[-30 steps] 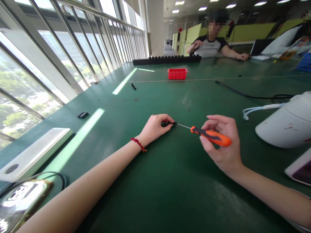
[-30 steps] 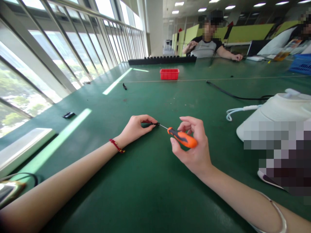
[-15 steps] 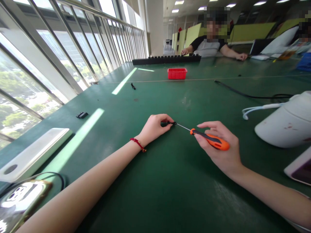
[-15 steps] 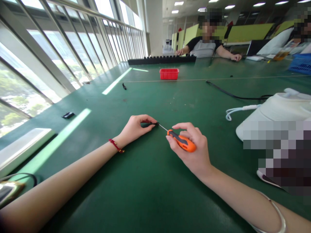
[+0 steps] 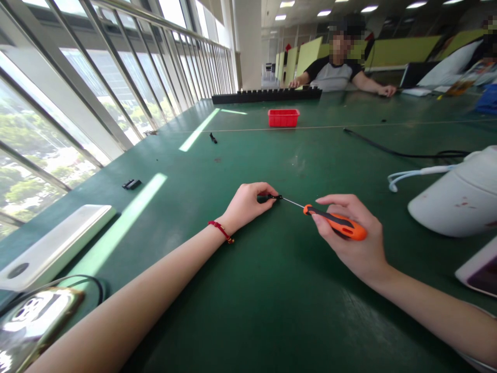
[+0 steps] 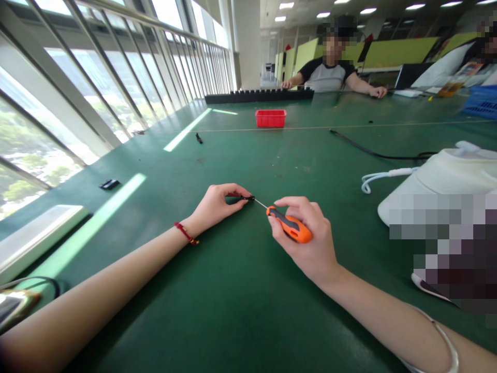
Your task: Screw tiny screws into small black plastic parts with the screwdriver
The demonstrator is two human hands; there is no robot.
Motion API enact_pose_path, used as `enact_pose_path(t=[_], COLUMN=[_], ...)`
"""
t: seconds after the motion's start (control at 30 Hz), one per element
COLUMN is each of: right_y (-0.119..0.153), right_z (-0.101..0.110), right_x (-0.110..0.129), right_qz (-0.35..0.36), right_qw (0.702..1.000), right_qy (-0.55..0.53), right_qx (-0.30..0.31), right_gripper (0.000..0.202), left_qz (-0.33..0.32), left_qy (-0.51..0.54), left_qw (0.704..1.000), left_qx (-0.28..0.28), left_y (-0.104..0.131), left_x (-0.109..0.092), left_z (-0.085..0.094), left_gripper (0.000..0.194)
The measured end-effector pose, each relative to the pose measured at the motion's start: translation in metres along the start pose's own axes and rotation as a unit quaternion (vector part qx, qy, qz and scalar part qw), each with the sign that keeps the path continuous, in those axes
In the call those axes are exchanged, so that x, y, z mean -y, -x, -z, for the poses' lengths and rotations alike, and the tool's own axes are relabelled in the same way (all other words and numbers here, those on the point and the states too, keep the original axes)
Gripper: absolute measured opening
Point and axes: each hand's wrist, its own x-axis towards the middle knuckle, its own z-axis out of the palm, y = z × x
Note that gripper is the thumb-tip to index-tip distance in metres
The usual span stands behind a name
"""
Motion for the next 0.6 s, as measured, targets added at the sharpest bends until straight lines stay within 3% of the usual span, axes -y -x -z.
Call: enact_pose_path(t=[0.13,0.3,0.4,0.47,0.6], right_y=[-0.0023,-0.0015,-0.0012,-0.0018,-0.0019], right_z=[-0.0015,-0.0009,-0.0008,-0.0006,0.0009], right_x=[-0.0017,0.0015,0.0015,0.0008,0.0013], right_qz=[0.003,-0.020,-0.013,-0.026,-0.035], right_qw=[0.997,0.999,0.999,0.996,0.990], right_qy=[-0.055,-0.031,-0.036,-0.048,-0.069], right_qx=[-0.054,0.025,0.025,0.067,0.121], right_gripper=[0.046,0.026,0.032,0.036,0.022], left_qz=[0.001,-0.001,0.000,0.003,0.014], left_qy=[-0.002,-0.002,0.000,-0.001,-0.003], left_qw=[1.000,1.000,1.000,1.000,1.000], left_qx=[0.000,-0.003,-0.002,-0.002,0.002], left_y=[0.0000,0.0000,-0.0005,-0.0010,-0.0016], left_x=[-0.0012,0.0001,0.0009,0.0007,-0.0009], left_z=[0.0004,-0.0006,-0.0010,-0.0010,0.0003], left_gripper=[0.016,0.016,0.016,0.016,0.017])
